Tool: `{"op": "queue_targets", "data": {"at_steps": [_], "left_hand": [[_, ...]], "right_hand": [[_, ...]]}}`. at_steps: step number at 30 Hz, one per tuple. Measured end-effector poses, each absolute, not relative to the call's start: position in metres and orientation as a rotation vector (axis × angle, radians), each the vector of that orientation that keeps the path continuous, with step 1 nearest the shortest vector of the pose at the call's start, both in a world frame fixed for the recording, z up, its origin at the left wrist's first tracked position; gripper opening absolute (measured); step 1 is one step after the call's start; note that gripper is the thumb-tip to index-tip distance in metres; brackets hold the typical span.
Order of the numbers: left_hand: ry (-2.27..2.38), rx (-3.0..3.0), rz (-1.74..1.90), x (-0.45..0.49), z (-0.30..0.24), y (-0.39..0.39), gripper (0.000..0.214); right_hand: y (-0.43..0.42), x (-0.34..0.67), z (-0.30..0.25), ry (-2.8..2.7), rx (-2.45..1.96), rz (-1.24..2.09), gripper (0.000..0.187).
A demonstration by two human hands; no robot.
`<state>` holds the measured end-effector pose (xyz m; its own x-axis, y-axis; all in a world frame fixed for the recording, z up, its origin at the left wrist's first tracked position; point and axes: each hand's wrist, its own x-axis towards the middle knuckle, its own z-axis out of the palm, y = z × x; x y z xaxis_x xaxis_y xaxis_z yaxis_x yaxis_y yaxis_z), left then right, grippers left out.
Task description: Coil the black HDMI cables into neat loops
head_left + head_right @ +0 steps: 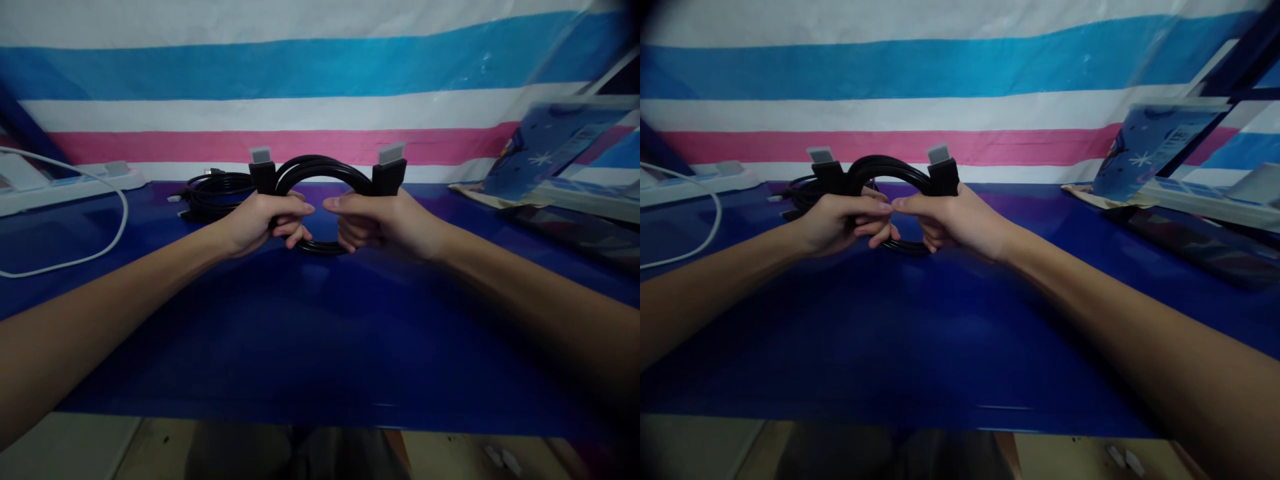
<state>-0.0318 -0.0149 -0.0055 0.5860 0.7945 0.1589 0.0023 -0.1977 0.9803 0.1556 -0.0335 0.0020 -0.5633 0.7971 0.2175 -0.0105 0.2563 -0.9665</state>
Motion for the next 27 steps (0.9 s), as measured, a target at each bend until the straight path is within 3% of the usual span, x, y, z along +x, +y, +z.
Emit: {"op": "queue_targets", "data": {"at_steps": [27], "left_hand": [[0.672,1.731,0.846,-0.0351,-0.0052,-0.0157,0.038]], "right_hand": [[-0.0298,0.1562,0.0007,-1.703,-0.879,1.420,0.047]]}}
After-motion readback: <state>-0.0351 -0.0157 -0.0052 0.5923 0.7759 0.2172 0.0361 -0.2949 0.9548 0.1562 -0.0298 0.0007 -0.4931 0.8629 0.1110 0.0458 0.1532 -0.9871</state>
